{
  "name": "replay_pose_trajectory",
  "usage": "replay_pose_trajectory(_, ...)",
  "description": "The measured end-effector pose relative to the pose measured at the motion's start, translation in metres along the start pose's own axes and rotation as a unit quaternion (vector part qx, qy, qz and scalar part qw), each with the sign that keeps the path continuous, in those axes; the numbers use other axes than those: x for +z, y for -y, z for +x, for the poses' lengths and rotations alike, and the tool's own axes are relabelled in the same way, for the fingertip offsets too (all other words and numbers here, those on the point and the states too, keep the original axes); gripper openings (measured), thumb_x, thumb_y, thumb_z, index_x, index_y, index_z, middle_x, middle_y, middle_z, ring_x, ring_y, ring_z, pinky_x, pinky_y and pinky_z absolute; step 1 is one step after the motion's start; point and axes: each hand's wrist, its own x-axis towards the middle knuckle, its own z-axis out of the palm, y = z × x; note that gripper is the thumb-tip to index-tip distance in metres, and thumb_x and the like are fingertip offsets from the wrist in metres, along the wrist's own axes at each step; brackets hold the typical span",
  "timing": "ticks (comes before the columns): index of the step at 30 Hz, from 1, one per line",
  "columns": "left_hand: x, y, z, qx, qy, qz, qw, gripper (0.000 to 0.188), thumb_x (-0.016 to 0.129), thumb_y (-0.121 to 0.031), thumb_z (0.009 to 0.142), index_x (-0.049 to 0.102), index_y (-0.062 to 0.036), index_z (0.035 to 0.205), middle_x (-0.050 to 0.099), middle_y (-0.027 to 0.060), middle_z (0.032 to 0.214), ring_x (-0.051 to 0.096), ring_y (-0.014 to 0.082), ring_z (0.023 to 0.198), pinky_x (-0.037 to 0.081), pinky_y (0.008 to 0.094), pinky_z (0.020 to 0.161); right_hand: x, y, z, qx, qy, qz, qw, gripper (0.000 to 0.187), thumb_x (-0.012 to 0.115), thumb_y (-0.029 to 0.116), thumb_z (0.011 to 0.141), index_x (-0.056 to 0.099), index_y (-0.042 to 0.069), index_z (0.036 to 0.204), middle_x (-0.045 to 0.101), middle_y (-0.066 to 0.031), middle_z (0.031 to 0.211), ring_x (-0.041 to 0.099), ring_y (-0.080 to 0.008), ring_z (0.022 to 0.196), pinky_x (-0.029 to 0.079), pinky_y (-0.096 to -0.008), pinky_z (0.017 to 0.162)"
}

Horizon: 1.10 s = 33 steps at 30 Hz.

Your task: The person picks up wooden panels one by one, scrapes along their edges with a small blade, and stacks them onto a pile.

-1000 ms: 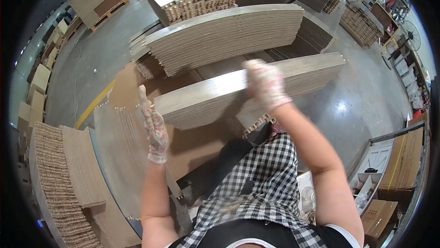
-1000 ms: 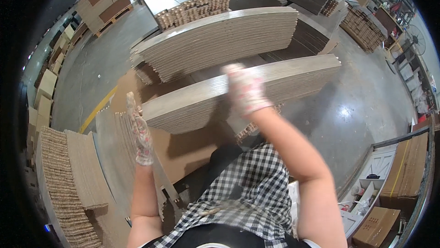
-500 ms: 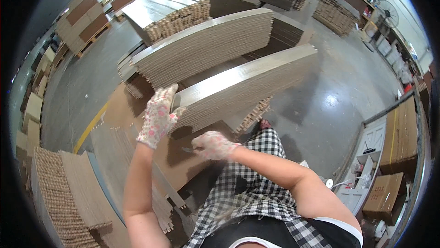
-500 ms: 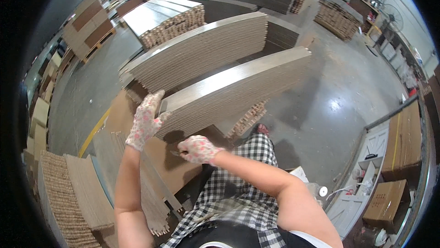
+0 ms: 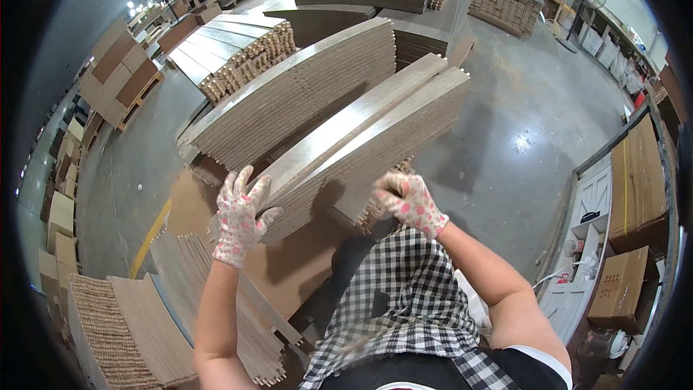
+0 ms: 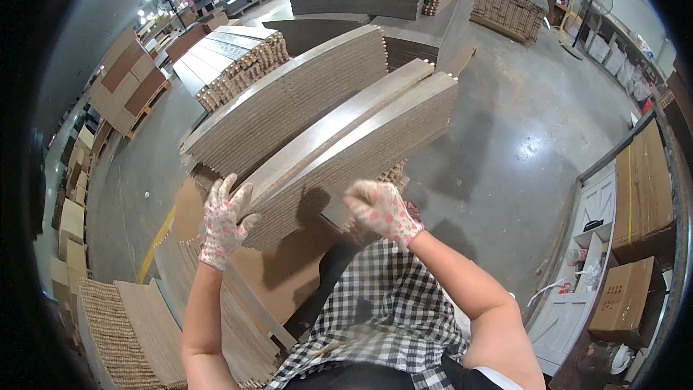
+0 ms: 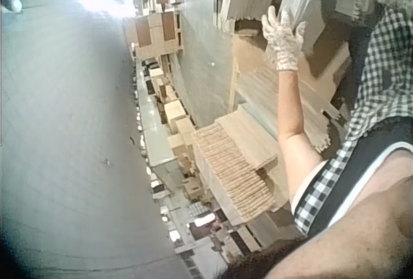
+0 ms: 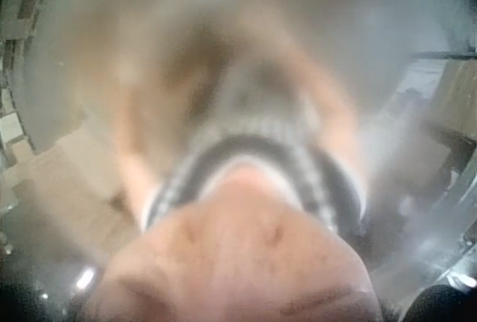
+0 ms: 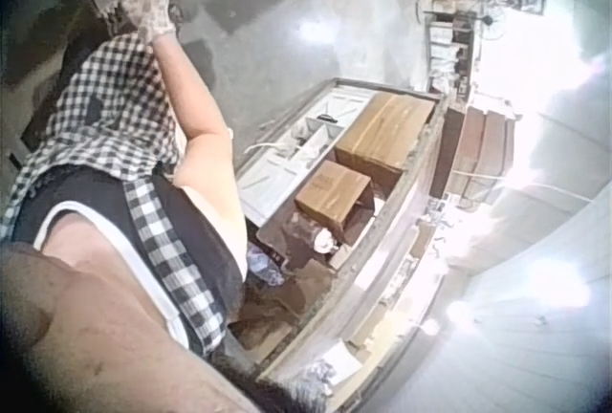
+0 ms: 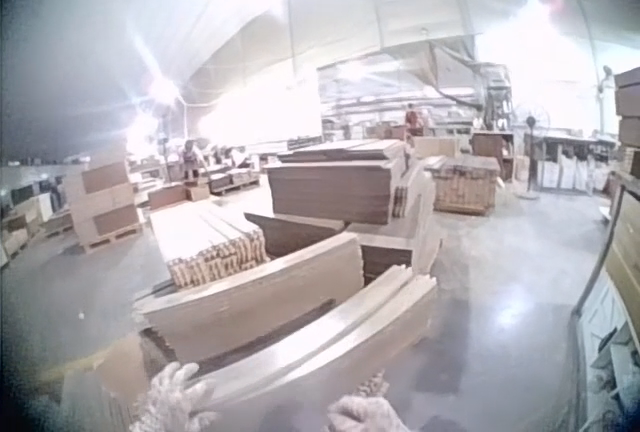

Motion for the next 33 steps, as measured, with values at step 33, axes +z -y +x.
replay_pose_trajectory(33, 0.005, 0.001, -0.001, -0.092, 0.02, -0.175, 0.98, 0.054, 0.072, -0.021, 0.064, 0.058, -0.0026, 0.113, 0.059, 0.0129, 0.111, 0.055, 0.0323, 0.101, 0.043, 0.0418, 0.089, -0.181, -0.087, 0.134, -0.095, -0.262, -0.476, 0.834, 0.01, 0.061, 0.021, 0.079, 0.065, 0.012, 0.081, 0.064, -0.0144, 0.081, 0.064, -0.0336, 0.079, 0.051, -0.0406, 0.068)
